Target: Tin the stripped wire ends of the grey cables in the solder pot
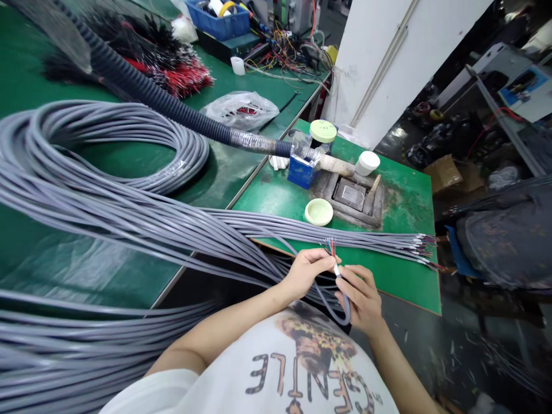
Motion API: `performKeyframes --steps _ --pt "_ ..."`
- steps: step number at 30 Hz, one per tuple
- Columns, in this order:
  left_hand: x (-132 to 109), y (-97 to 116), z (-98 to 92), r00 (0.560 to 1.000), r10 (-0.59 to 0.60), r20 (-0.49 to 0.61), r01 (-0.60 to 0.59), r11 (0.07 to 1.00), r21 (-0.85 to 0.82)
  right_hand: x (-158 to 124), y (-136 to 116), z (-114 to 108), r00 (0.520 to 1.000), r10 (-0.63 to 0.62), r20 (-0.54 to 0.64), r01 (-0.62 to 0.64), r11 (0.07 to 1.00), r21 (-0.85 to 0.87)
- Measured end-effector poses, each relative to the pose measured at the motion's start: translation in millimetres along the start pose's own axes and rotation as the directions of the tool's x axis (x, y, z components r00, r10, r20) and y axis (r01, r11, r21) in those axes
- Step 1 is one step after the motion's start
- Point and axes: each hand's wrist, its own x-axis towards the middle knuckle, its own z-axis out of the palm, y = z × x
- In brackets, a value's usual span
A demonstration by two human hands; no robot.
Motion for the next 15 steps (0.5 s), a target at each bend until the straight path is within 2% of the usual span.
performKeyframes --steps 5,7,9,11,13,14,15 --pt "5.0 -3.1 0.5 0.999 -0.039 0.038 0.042 0.996 -0.085 -0.5 -6.8 6.0 1.0 0.0 0.023 -0.001 1.0 0.01" --pt "7.5 -7.3 3.9 0.995 -0.065 0.073 0.07 0.995 -0.069 -6.1 -13.2 10.5 0.999 0.001 0.033 -0.002 1.0 0.019" --pt "9.6 -11.4 9.7 0.983 -0.112 0.143 0.108 0.993 0.041 -19.2 -18.5 11.2 0.999 0.032 0.022 -0.032 0.999 0.007" --pt "11.4 -13.4 15.9 0.957 -0.16 0.243 0.104 0.968 0.228 -42.9 -21.1 3.6 0.992 0.115 -0.051 -0.118 0.991 -0.066" --pt "14.7 -12.4 19.7 0.937 -0.12 0.327 -0.041 0.895 0.445 -76.7 -21.4 -12.5 0.952 0.258 -0.163 -0.288 0.936 -0.203" --pt "17.5 -11.2 20.2 0.927 -0.057 0.37 -0.167 0.822 0.545 -95.7 -21.5 -22.3 0.91 0.346 -0.228 -0.402 0.87 -0.287" --pt "21.4 -10.0 20.0 0.908 0.02 0.419 -0.306 0.716 0.628 -114.4 -21.8 -32.1 0.854 0.467 -0.231 -0.521 0.771 -0.366"
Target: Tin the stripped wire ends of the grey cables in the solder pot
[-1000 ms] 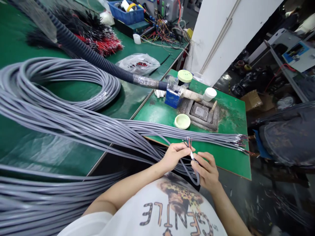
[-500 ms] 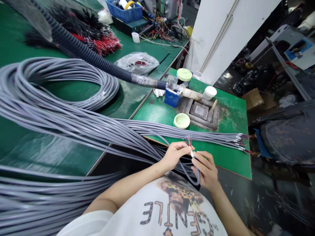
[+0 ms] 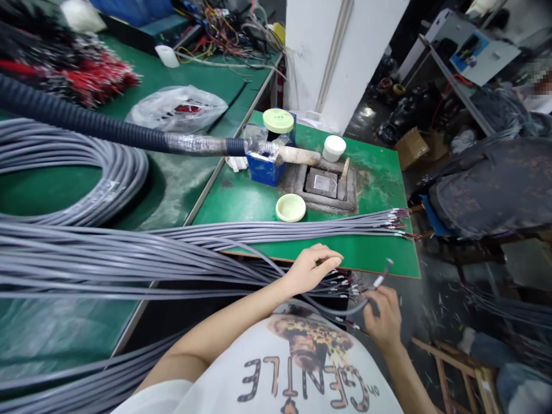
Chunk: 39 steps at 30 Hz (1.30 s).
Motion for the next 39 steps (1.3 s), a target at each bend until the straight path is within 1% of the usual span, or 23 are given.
performKeyframes --steps 1,3,5,6,8,11,13,15,17,19,20,21,23,24,25,26,28,29,30,32,34,36,39 --pt "4.2 -1.2 -2.5 0.995 0.097 -0.006 -0.094 0.98 0.174 -12.9 11.4 -8.2 0.99 0.121 0.072 -0.115 0.99 -0.078" --pt "14.9 -5.3 -6.3 0.971 0.236 0.036 -0.225 0.853 0.47 -32.4 25.1 -18.7 0.928 0.343 0.144 -0.324 0.935 -0.143" --pt "27.3 -9.3 -5.5 0.959 0.266 0.097 -0.259 0.686 0.68 -39.5 23.9 -18.8 0.849 0.482 0.217 -0.48 0.875 -0.063" --pt "33.5 -10.4 -3.0 0.959 0.256 0.119 -0.255 0.602 0.757 -38.1 18.5 -14.9 0.817 0.513 0.263 -0.534 0.845 0.012" --pt "44.3 -10.3 4.9 0.962 0.23 0.147 -0.239 0.453 0.859 -27.3 2.2 -1.3 0.777 0.506 0.375 -0.597 0.781 0.183" --pt "55.5 -7.0 17.3 0.964 0.201 0.173 -0.232 0.321 0.918 -2.4 -22.0 24.7 0.733 0.428 0.529 -0.662 0.63 0.407" --pt "59.6 -4.7 21.8 0.963 0.19 0.191 -0.241 0.288 0.927 13.9 -31.5 39.5 0.703 0.364 0.611 -0.706 0.467 0.533" --pt "60.8 -2.7 23.0 0.962 0.185 0.202 -0.252 0.303 0.919 28.8 -35.0 48.4 0.688 0.332 0.645 -0.725 0.29 0.625" --pt "57.8 0.4 22.7 0.962 0.185 0.202 -0.26 0.383 0.887 43.3 -33.9 49.7 0.697 0.384 0.606 -0.691 0.135 0.71" --pt "49.8 5.4 22.4 0.964 0.191 0.182 -0.257 0.519 0.815 57.8 -29.6 42.8 0.709 0.509 0.488 -0.589 0.048 0.806" --pt "44.1 8.7 22.3 0.966 0.197 0.168 -0.253 0.594 0.763 65.0 -27.0 36.9 0.712 0.58 0.396 -0.517 0.05 0.855" --pt "37.5 12.4 22.0 0.968 0.198 0.152 -0.247 0.668 0.702 71.7 -24.4 29.9 0.709 0.643 0.288 -0.439 0.084 0.894" --pt "22.8 19.9 20.6 0.973 0.171 0.158 -0.231 0.783 0.577 83.1 -20.6 14.3 0.695 0.715 0.068 -0.311 0.214 0.926" --pt "15.3 23.2 19.0 0.973 0.141 0.185 -0.218 0.824 0.522 87.3 -20.1 6.8 0.696 0.718 -0.022 -0.28 0.3 0.912" --pt "8.2 25.9 16.8 0.969 0.11 0.223 -0.206 0.856 0.475 90.5 -20.9 0.1 0.716 0.693 -0.083 -0.275 0.389 0.879" --pt "1.6 27.8 14.1 0.962 0.084 0.258 -0.192 0.882 0.429 92.7 -22.9 -5.5 0.76 0.643 -0.099 -0.294 0.475 0.83" --pt "-9.3 28.8 7.2 0.959 0.05 0.281 -0.145 0.933 0.33 95.1 -30.7 -12.5 0.866 0.501 0.004 -0.359 0.616 0.701" --pt "-13.4 28.0 3.5 0.966 0.031 0.257 -0.102 0.958 0.267 95.7 -36.0 -13.7 0.897 0.431 0.094 -0.387 0.667 0.637" --pt "-16.6 26.6 -0.3 0.978 0.004 0.209 -0.044 0.981 0.188 96.2 -41.9 -13.5 0.909 0.372 0.188 -0.408 0.703 0.582" --pt "-20.4 23.0 -7.5 0.993 -0.086 0.076 0.087 0.996 -0.016 97.1 -54.0 -9.7 0.894 0.29 0.342 -0.434 0.749 0.501" --pt "-21.2 20.5 -14.0 0.982 -0.183 -0.037 0.169 0.958 -0.232 98.1 -65.1 -3.1 0.868 0.229 0.44 -0.434 0.78 0.45" --pt "-20.0 20.1 -19.7 0.964 -0.241 -0.115 0.18 0.905 -0.385 99.1 -74.1 3.6 0.847 0.176 0.501 -0.415 0.808 0.418" --pt "-17.0 22.2 -25.8 0.944 -0.258 -0.207 0.128 0.861 -0.493 100.4 -83.4 9.9 0.836 0.122 0.535 -0.375 0.839 0.395"
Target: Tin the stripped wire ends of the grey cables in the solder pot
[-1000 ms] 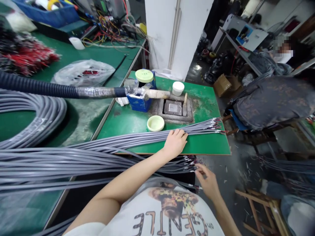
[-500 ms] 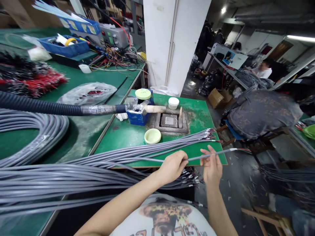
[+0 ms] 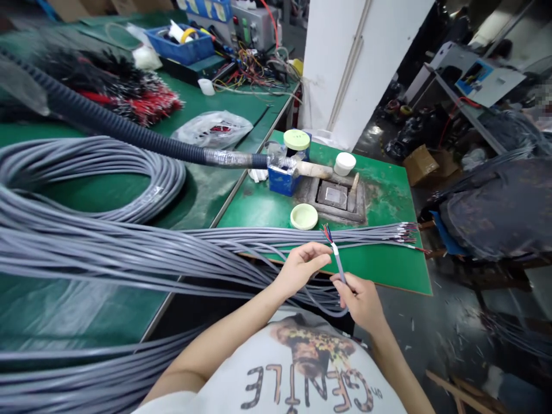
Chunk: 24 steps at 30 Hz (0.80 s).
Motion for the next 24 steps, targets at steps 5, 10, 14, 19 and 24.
performKeyframes --steps 5,10,14,19,24 --pt "4.7 3.0 -2.8 0.996 0.035 -0.086 -0.04 0.998 -0.049 -0.1 -5.9 4.2 0.999 -0.017 0.052 0.018 1.0 -0.022" --pt "2.1 1.7 1.2 1.0 -0.002 0.025 0.005 0.995 -0.097 1.0 -7.2 6.5 0.998 -0.038 0.052 0.036 0.999 0.038" --pt "-2.3 1.0 6.9 0.989 0.042 0.139 -0.024 0.991 -0.129 5.7 -6.4 6.8 0.987 -0.055 -0.15 0.067 0.995 0.074" --pt "2.9 5.7 3.1 0.997 0.046 0.067 -0.036 0.99 -0.133 15.0 11.2 3.8 1.0 0.024 -0.014 -0.015 0.882 0.472" --pt "12.2 13.4 5.7 0.997 0.07 0.044 -0.063 0.987 -0.145 23.6 30.3 8.8 0.993 0.028 0.117 -0.105 0.679 0.727"
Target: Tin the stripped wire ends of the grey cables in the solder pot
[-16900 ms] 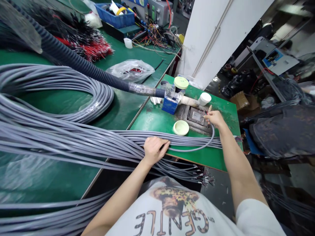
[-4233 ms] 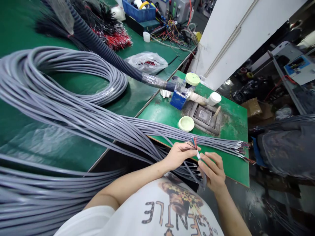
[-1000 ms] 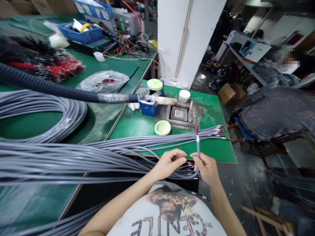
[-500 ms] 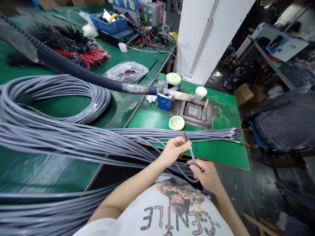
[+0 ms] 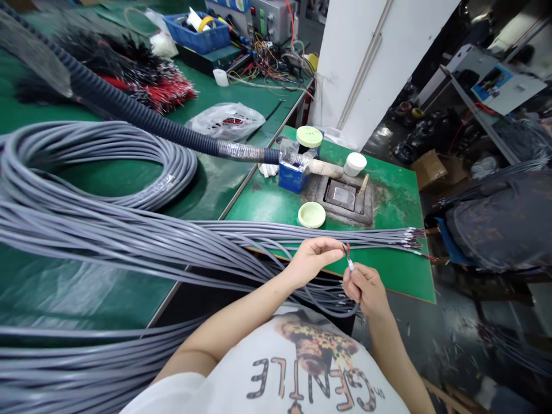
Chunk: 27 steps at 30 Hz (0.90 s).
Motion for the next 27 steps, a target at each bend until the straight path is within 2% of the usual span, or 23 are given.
performKeyframes --steps 5,9,12,20,24,27 --pt "6.2 -3.6 0.4 0.999 0.014 0.041 -0.013 1.0 -0.026 0.6 2.7 1.1 1.0 0.007 0.026 -0.007 1.0 -0.01" --pt "5.8 -8.0 -8.2 0.986 -0.127 0.111 0.141 0.982 -0.125 -2.5 -1.7 2.7 0.998 0.008 0.054 0.0 0.989 -0.147" --pt "4.1 -7.3 -15.1 0.966 -0.161 0.205 0.193 0.97 -0.15 -4.2 -5.6 5.1 0.995 0.035 0.094 -0.013 0.976 -0.22" --pt "3.3 -6.0 -29.2 0.937 -0.072 0.342 0.08 0.997 -0.011 -4.6 -9.5 9.6 0.989 0.063 0.136 -0.03 0.971 -0.236" --pt "2.6 -4.7 -30.4 0.941 -0.057 0.333 0.033 0.996 0.079 -5.3 -12.2 7.8 0.987 0.06 0.152 -0.019 0.965 -0.26" --pt "1.8 -4.3 -26.5 0.943 -0.041 0.33 0.033 0.999 0.03 -6.9 -18.9 7.9 0.988 0.039 0.152 0.016 0.939 -0.344"
